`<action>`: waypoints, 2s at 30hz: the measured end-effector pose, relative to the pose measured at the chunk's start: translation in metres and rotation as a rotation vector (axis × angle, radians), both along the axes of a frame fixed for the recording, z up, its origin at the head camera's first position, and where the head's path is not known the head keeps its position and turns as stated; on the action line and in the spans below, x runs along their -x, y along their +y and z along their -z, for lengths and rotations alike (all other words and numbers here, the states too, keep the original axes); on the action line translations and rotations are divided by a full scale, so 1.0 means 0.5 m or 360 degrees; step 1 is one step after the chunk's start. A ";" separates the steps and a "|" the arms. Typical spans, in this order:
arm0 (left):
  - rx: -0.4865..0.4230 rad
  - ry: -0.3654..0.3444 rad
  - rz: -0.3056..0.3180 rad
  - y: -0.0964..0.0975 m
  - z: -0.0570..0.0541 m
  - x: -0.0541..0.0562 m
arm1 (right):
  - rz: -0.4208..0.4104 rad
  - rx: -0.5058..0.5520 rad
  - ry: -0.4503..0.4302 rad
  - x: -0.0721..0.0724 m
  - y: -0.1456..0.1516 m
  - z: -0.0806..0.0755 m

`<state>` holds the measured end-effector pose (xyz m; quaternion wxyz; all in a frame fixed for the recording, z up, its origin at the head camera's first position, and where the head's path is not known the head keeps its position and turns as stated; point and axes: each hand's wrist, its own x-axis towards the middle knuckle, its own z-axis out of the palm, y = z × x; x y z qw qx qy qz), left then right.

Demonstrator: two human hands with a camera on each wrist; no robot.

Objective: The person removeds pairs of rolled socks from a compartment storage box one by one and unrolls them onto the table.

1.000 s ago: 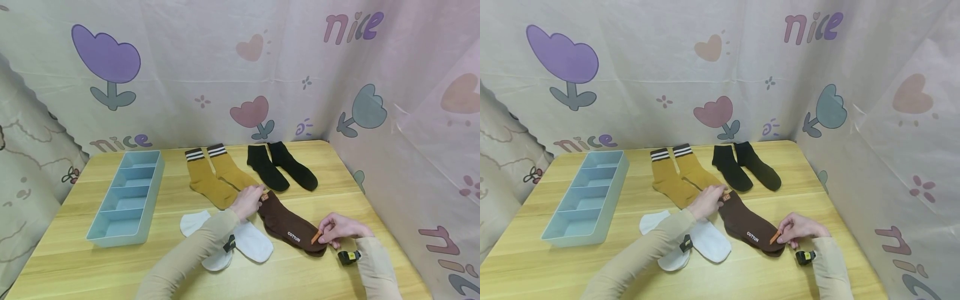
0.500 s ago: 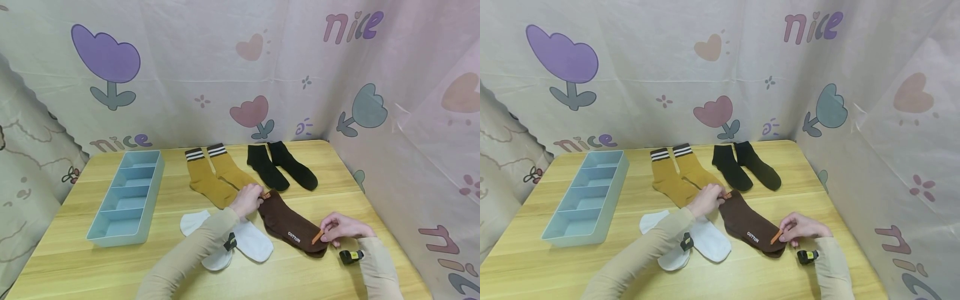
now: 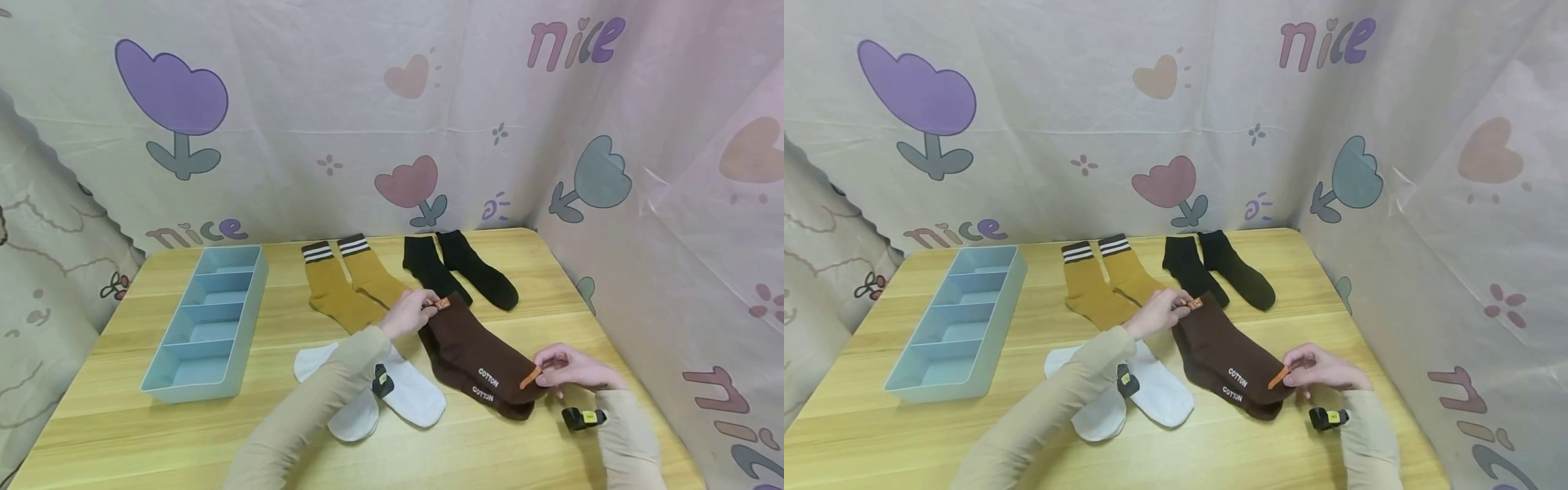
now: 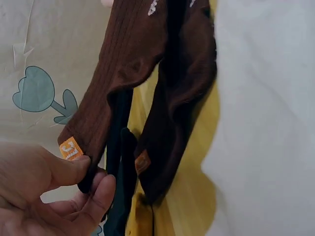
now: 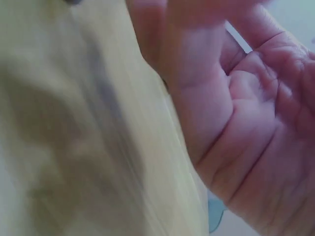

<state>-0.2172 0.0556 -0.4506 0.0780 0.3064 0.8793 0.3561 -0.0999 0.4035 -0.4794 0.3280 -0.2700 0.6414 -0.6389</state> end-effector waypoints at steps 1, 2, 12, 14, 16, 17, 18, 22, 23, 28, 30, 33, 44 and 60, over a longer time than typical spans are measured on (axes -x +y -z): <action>-0.0013 -0.0013 -0.0009 0.002 -0.002 0.002 | -0.0008 0.0028 0.0012 0.001 0.004 -0.002; -0.0020 -0.0035 -0.0020 0.006 -0.004 0.004 | -0.0005 0.0037 0.0009 0.001 0.009 -0.003; -0.0232 -0.0035 -0.0091 0.069 -0.001 0.019 | 0.0171 -0.0002 -0.0107 -0.004 0.088 0.002; -0.0252 -0.0064 -0.0090 0.088 0.003 0.022 | 0.0217 -0.0019 -0.0104 -0.008 0.106 0.008; -0.0237 -0.0075 -0.0089 0.105 0.007 0.024 | 0.0278 -0.0057 -0.0128 -0.012 0.121 0.011; -0.0220 -0.0071 -0.0089 0.113 0.011 0.026 | 0.0308 -0.0078 -0.0144 -0.013 0.127 0.012; -0.0210 -0.0068 -0.0087 0.120 0.014 0.026 | 0.0332 -0.0100 -0.0162 -0.015 0.132 0.013; -0.0135 -0.0022 -0.0076 0.142 0.027 0.026 | 0.0405 -0.0197 -0.0227 -0.020 0.144 0.013; -0.0120 -0.0017 -0.0074 0.146 0.030 0.025 | 0.0414 -0.0215 -0.0229 -0.021 0.145 0.013; -0.0054 0.0000 -0.0089 0.152 0.042 0.016 | 0.0462 -0.0293 -0.0208 -0.023 0.150 0.010; -0.0038 0.0022 -0.0093 0.151 0.044 0.013 | 0.0482 -0.0322 -0.0191 -0.023 0.150 0.009; -0.0002 0.0073 -0.0081 0.149 0.044 0.008 | 0.0524 -0.0381 -0.0160 -0.024 0.148 0.006; 0.0065 0.0309 -0.0037 0.134 0.018 -0.007 | 0.0807 -0.0650 0.0201 -0.035 0.143 -0.009; -0.0207 0.0091 -0.0070 -0.036 -0.034 0.002 | 0.1270 -0.0905 0.0786 0.021 0.090 -0.045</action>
